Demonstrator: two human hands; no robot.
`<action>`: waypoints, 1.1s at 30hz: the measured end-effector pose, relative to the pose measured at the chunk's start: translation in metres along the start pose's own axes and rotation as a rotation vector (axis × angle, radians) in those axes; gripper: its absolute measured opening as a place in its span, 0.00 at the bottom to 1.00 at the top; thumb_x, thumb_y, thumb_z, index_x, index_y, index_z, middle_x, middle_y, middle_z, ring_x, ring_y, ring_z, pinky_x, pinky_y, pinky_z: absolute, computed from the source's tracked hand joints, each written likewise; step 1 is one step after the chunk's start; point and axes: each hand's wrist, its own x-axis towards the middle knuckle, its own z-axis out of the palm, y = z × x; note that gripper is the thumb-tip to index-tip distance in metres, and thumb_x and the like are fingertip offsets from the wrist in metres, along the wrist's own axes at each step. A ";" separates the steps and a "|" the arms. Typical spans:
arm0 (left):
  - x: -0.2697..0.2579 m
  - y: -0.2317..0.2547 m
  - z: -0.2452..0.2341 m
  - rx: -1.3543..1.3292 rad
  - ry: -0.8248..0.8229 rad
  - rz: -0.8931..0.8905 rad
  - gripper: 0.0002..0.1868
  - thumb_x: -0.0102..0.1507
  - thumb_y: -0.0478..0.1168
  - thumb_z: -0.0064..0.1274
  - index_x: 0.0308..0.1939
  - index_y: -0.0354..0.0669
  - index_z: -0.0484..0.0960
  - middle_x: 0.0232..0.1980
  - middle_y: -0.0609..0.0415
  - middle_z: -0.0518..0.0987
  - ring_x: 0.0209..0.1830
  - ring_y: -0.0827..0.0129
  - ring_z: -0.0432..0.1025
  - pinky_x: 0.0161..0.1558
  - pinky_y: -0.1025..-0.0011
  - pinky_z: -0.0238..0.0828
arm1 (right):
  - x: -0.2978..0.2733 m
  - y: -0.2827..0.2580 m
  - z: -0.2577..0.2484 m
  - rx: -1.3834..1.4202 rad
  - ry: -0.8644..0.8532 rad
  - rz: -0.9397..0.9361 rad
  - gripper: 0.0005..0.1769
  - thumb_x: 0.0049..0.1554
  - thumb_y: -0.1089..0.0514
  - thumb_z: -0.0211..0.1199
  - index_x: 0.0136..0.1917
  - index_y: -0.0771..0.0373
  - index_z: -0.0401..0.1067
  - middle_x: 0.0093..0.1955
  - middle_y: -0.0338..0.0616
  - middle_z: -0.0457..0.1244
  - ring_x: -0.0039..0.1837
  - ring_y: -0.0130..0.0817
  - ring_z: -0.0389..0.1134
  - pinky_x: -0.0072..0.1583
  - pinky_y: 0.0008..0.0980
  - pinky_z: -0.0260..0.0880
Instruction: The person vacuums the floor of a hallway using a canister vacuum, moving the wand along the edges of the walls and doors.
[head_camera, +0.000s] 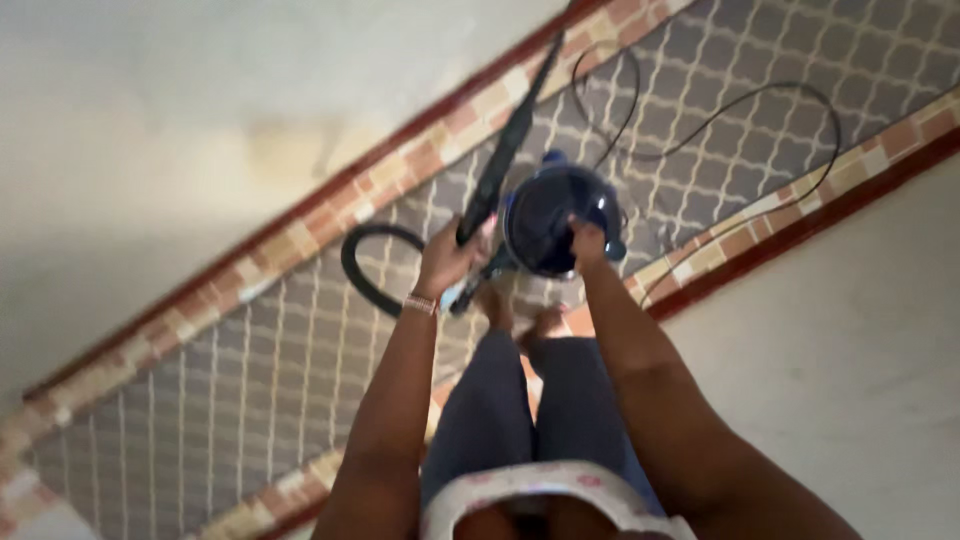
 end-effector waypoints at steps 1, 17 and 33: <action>0.011 0.002 -0.002 0.005 -0.013 0.036 0.16 0.67 0.50 0.55 0.49 0.43 0.79 0.31 0.56 0.85 0.30 0.72 0.82 0.34 0.68 0.75 | -0.003 -0.003 -0.002 0.010 0.000 0.026 0.14 0.56 0.50 0.71 0.41 0.61 0.73 0.37 0.40 0.61 0.38 0.35 0.60 0.39 0.38 0.61; 0.074 0.120 0.097 0.127 -0.061 -0.163 0.27 0.63 0.64 0.56 0.45 0.44 0.81 0.28 0.53 0.83 0.30 0.68 0.81 0.36 0.68 0.75 | 0.052 -0.019 -0.071 -0.071 0.137 0.488 0.35 0.54 0.43 0.74 0.62 0.74 0.75 0.52 0.56 0.69 0.45 0.45 0.62 0.49 0.48 0.61; 0.202 0.310 0.299 0.130 -0.243 -0.071 0.15 0.66 0.50 0.58 0.49 0.46 0.80 0.28 0.55 0.83 0.28 0.71 0.81 0.31 0.71 0.75 | 0.169 -0.255 -0.306 0.108 0.145 0.215 0.32 0.49 0.40 0.75 0.60 0.60 0.77 0.59 0.43 0.65 0.63 0.43 0.63 0.63 0.56 0.60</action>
